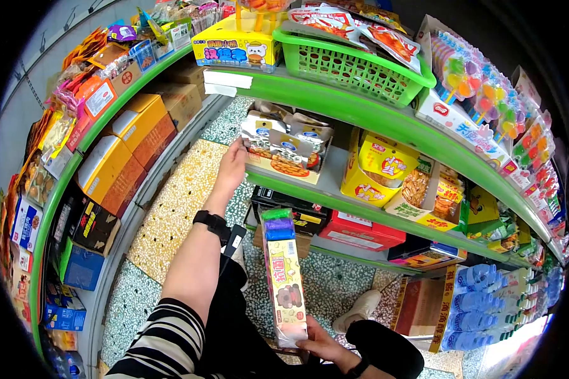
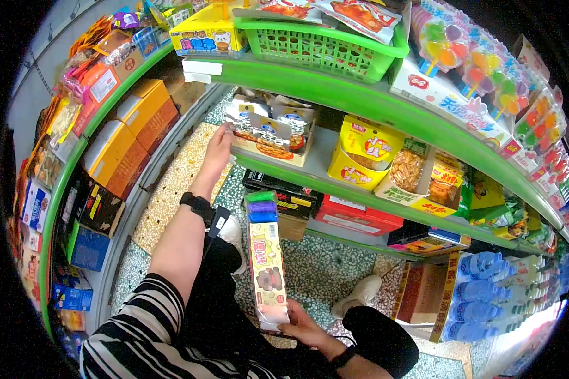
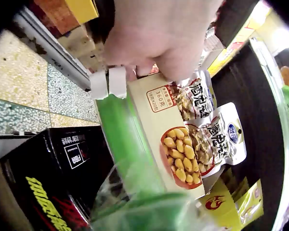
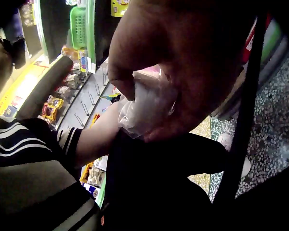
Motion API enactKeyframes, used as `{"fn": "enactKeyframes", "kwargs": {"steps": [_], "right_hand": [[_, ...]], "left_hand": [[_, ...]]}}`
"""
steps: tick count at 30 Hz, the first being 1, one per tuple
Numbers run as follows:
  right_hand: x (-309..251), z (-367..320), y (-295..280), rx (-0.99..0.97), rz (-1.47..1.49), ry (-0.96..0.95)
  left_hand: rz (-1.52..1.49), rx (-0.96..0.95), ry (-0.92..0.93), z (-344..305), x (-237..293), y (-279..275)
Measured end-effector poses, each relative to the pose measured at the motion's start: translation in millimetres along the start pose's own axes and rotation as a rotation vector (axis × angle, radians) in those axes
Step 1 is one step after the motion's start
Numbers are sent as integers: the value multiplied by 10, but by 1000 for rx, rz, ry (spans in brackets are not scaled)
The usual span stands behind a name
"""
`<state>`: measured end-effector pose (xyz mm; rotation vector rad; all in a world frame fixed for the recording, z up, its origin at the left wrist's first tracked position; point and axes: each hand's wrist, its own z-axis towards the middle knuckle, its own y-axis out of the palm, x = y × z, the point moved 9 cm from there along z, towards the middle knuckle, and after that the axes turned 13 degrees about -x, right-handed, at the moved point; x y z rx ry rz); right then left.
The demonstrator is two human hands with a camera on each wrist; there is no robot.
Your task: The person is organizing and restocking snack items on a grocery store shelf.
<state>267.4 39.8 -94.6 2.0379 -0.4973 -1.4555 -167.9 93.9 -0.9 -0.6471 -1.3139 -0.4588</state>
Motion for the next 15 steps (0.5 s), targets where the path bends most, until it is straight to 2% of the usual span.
{"fn": "enactKeyframes", "kwargs": {"steps": [2, 3, 6, 8, 11, 15], "right_hand": [[-4, 24, -39, -1, -42, 9], [-17, 29, -57, 0, -63, 14], [-53, 16, -55, 2, -34, 29], [-71, 14, -52, 18, -18, 21], [-87, 13, -75, 35, -24, -1], [-187, 54, -78, 31, -72, -23]], "left_hand": [[81, -78, 14, 19, 69, 151], [162, -10, 87, -10, 123, 200], [419, -54, -48, 74, -37, 333], [496, -84, -63, 111, -143, 403], [523, -105, -202, -47, 118, 492], [496, 26, -104, -155, 206, 433]]}}
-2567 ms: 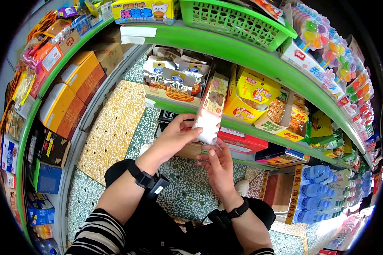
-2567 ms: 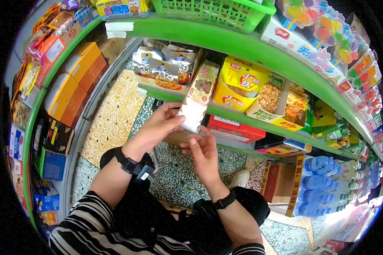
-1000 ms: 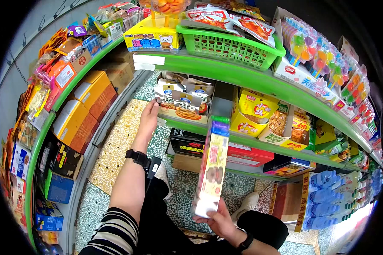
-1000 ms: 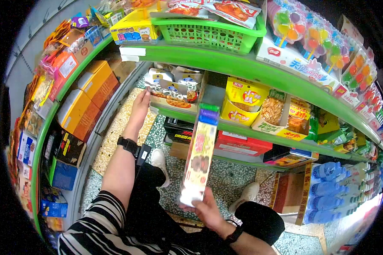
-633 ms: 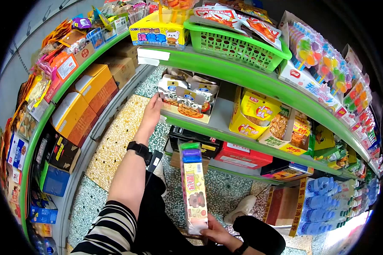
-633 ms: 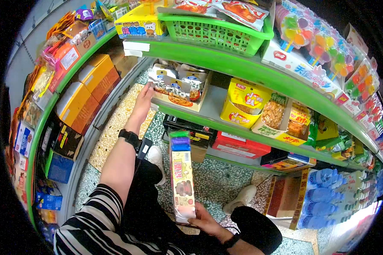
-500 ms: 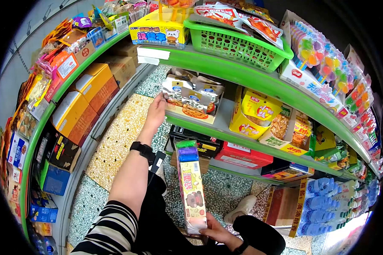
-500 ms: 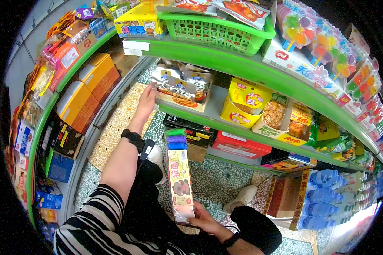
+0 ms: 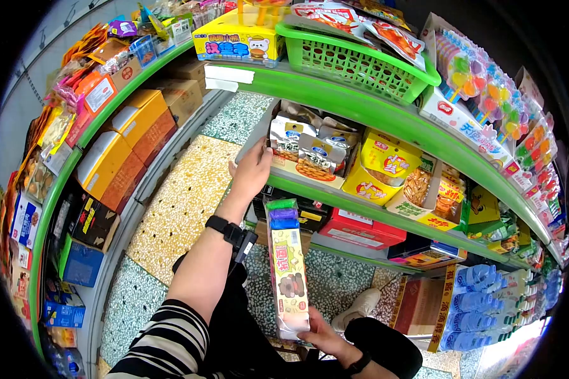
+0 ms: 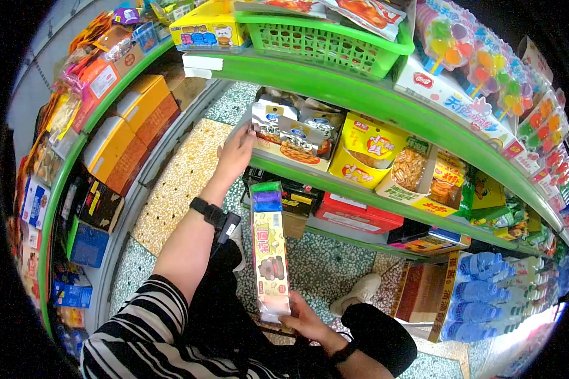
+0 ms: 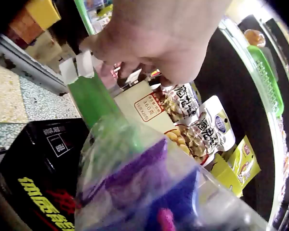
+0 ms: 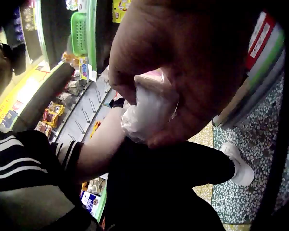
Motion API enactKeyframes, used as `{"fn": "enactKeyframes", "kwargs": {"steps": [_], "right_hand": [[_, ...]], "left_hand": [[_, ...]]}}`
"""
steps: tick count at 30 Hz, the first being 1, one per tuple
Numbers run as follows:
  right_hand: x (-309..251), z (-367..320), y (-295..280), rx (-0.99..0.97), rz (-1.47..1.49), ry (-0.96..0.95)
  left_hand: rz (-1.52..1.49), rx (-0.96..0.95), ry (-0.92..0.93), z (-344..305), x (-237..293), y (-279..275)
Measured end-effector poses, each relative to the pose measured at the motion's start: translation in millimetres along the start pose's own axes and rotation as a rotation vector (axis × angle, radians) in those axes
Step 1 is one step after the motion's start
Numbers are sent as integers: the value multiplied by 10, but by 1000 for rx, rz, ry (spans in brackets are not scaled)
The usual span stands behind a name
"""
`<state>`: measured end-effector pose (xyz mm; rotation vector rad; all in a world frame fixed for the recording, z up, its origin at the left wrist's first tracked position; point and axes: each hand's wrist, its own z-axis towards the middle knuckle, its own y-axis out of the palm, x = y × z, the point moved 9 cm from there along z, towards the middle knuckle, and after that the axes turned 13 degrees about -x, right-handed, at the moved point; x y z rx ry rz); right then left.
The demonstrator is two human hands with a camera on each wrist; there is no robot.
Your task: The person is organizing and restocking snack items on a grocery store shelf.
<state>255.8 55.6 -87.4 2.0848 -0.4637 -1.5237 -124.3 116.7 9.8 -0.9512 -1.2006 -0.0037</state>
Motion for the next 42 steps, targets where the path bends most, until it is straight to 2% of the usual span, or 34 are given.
{"fn": "enactKeyframes", "kwargs": {"steps": [2, 6, 9, 10, 13, 17, 18, 21, 22, 25, 28, 31, 33, 36, 40, 42], "right_hand": [[-111, 65, 40, -19, -19, -12], [-173, 221, 99, -72, -57, -28], [-237, 404, 178, -115, -94, -63], [-278, 482, 201, -130, -106, -82], [-380, 723, 236, -129, -127, -82], [-637, 1124, 252, -112, -232, -161], [-733, 1230, 323, -114, -125, -174], [-720, 1599, 263, -67, 98, -206], [-806, 1704, 289, -66, 130, -258], [-1031, 1929, 281, 37, 174, -265], [-1211, 2114, 212, 75, 273, -366], [-1304, 2248, 184, 63, 332, -445], [-1323, 2336, 203, 16, 366, -457], [-1254, 2397, 217, 7, 291, -382], [-1091, 2326, 74, 80, 193, -296], [-1012, 2234, 24, 105, 137, -268]], "left_hand": [[-10, 155, 88, -125, -40, -123], [-74, 186, 97, -433, -260, -288], [-604, -117, -358, -727, -447, -214], [-656, -180, -403, -803, -410, -211], [-942, -464, -337, -805, -386, -66], [-1084, -462, -165, -672, -402, -227], [-1139, -431, -159, -646, -404, -261], [-1076, -362, -74, -596, -276, -366], [-1050, -419, -99, -585, -258, -357], [-953, -363, -35, -526, -343, -392], [-911, -493, -134, -577, -401, -444], [-795, -539, -213, -686, -330, -552], [-739, -487, -152, -608, -440, -562], [-750, -315, -24, -434, -465, -671], [-694, -285, 123, -148, -369, -672], [-679, -277, 140, 0, -384, -604]]}}
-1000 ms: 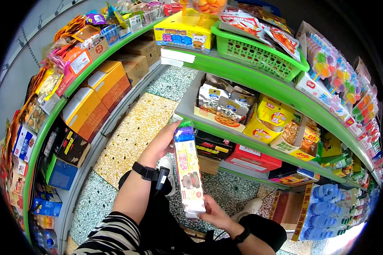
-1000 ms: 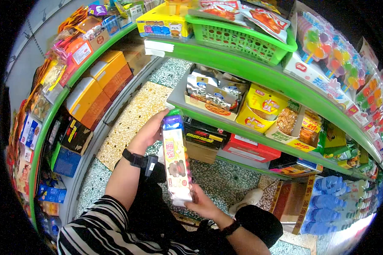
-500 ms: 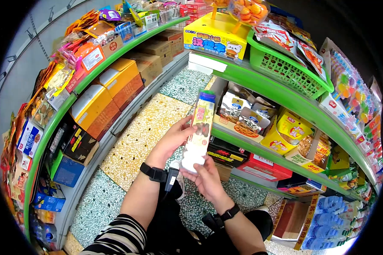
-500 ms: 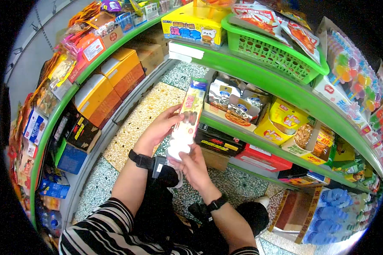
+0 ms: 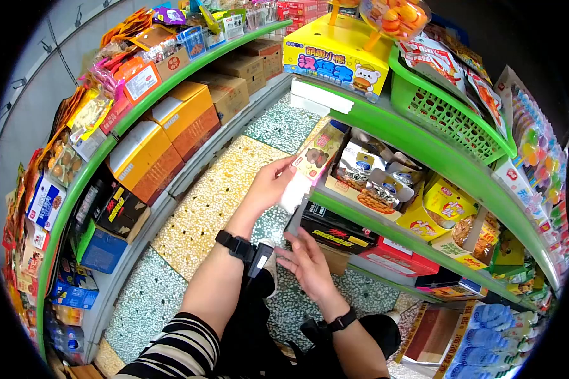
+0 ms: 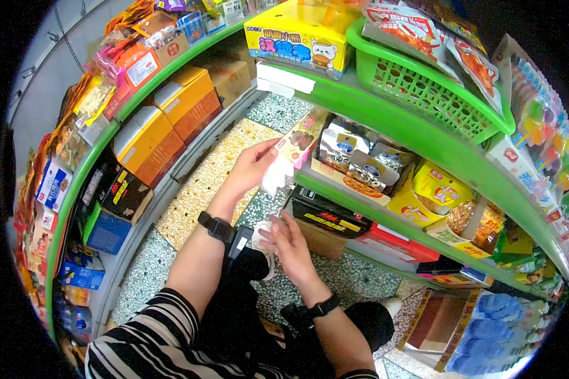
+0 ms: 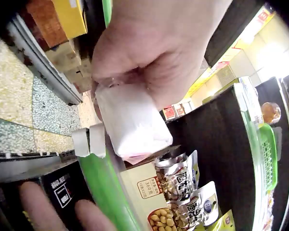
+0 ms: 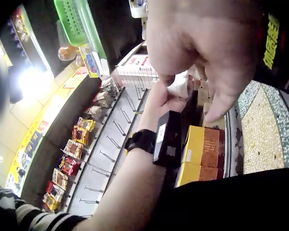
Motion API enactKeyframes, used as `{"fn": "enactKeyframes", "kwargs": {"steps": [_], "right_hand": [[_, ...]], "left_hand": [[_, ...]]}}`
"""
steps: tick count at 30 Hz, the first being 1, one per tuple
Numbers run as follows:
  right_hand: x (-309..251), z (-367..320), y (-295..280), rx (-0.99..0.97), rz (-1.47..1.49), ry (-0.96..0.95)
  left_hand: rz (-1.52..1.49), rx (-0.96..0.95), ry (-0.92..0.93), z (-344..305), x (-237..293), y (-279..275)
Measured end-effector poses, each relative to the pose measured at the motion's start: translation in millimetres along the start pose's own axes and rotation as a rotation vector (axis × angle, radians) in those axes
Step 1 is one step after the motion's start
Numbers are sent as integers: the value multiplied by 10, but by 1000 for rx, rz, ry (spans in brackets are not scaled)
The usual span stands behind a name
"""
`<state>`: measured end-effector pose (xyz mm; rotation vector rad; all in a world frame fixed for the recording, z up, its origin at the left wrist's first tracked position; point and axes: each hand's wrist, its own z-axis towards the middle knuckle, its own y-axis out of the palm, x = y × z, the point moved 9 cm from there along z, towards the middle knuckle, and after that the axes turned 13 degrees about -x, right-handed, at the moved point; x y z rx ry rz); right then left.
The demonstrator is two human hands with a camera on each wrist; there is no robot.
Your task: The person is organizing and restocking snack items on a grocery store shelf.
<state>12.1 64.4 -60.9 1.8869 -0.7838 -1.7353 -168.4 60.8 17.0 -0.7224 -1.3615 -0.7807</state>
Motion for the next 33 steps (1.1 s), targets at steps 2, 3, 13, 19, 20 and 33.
{"fn": "enactKeyframes", "kwargs": {"steps": [2, 3, 13, 19, 20, 33], "right_hand": [[46, -96, -32, 8, -72, 50], [53, -140, -35, 4, -93, 77], [-36, -734, -147, 44, -265, 182], [-57, -1006, -231, 31, -355, 208], [-26, -1038, -263, 32, -364, 210], [141, -1329, -449, 65, -405, 287]], "left_hand": [[33, 24, 40, 115, -38, 13], [61, 37, 48, 162, -75, 17], [346, 266, 17, 275, -69, -6], [989, 220, 3, -290, 406, 507], [927, 200, -136, -315, 355, 524], [822, 227, 212, 154, 230, 409]]}}
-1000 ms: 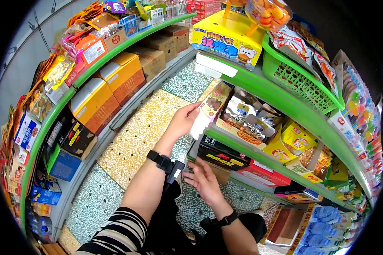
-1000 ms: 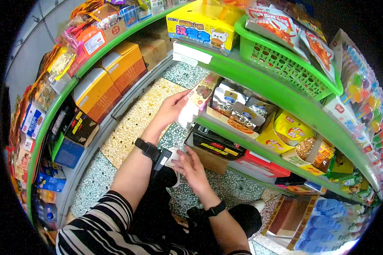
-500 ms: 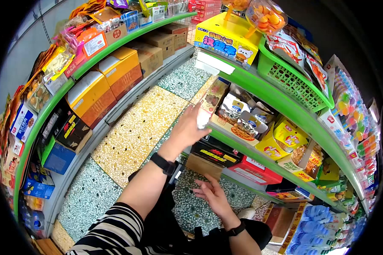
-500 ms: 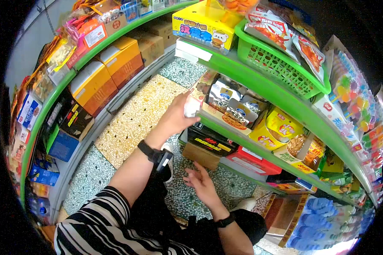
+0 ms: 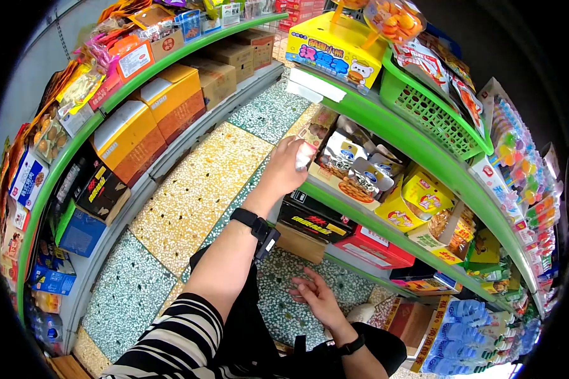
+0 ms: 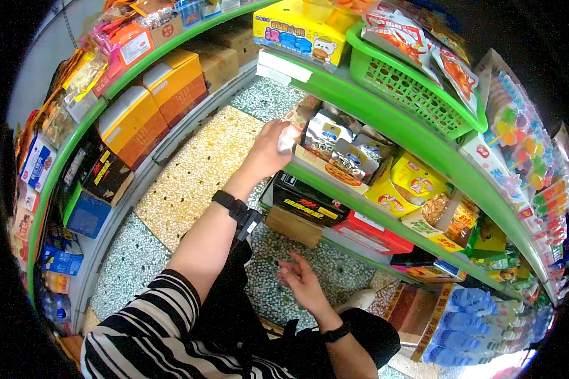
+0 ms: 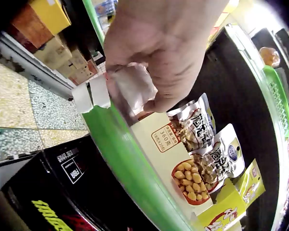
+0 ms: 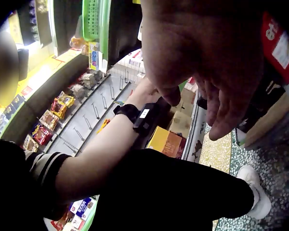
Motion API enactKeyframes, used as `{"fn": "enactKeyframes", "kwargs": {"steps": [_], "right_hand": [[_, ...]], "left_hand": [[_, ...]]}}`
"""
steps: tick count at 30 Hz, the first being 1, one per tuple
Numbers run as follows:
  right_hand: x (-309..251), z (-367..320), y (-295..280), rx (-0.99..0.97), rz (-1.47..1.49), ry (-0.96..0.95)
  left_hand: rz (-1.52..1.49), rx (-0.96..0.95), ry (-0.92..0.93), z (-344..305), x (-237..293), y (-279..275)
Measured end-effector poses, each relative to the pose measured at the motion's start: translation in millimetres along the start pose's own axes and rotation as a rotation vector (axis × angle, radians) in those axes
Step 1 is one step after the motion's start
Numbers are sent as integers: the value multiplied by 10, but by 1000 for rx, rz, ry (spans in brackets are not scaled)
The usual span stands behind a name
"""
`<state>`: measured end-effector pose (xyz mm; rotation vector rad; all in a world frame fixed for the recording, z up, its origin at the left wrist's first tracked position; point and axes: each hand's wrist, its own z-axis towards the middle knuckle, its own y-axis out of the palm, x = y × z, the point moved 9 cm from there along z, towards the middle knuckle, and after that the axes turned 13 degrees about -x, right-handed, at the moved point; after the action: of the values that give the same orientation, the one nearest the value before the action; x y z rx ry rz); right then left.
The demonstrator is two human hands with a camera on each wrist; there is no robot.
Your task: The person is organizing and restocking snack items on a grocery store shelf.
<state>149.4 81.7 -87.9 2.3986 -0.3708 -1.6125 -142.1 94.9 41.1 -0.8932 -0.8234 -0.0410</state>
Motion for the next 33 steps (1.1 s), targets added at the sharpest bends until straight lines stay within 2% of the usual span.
{"fn": "enactKeyframes", "kwargs": {"steps": [3, 6, 11, 13, 16, 19, 23, 26, 28, 30, 31, 33], "right_hand": [[51, -66, -62, 18, -1, 3], [108, -123, -101, 25, 25, 0], [216, -238, -185, 26, 39, -26], [201, -295, -197, 32, 35, -15], [160, -359, -238, 38, 16, -26], [98, -435, -365, 68, -21, -85], [-234, -567, -648, 204, -29, -187], [-518, -670, -893, 293, -39, -295], [-678, -730, -1021, 354, -35, -325], [-842, -783, -1146, 406, -96, -368], [-979, -831, -1171, 433, -105, -385], [-1218, -908, -1269, 505, -168, -438]], "left_hand": [[-64, -54, -30, 51, -73, 76], [-140, -10, -18, 86, -111, 108], [-36, -52, -31, 101, -46, 215], [-30, -112, -97, 79, -2, 191], [54, -76, -88, 41, 41, 186], [185, 50, -83, -69, 157, 74], [99, 299, 108, -300, 613, -214], [-186, 100, 182, -475, 975, 17], [-403, -232, 132, -581, 1145, 512], [-334, -474, 233, -703, 1525, 867], [-294, -648, 226, -774, 1633, 1089], [-167, -971, 218, -982, 1636, 1513]]}}
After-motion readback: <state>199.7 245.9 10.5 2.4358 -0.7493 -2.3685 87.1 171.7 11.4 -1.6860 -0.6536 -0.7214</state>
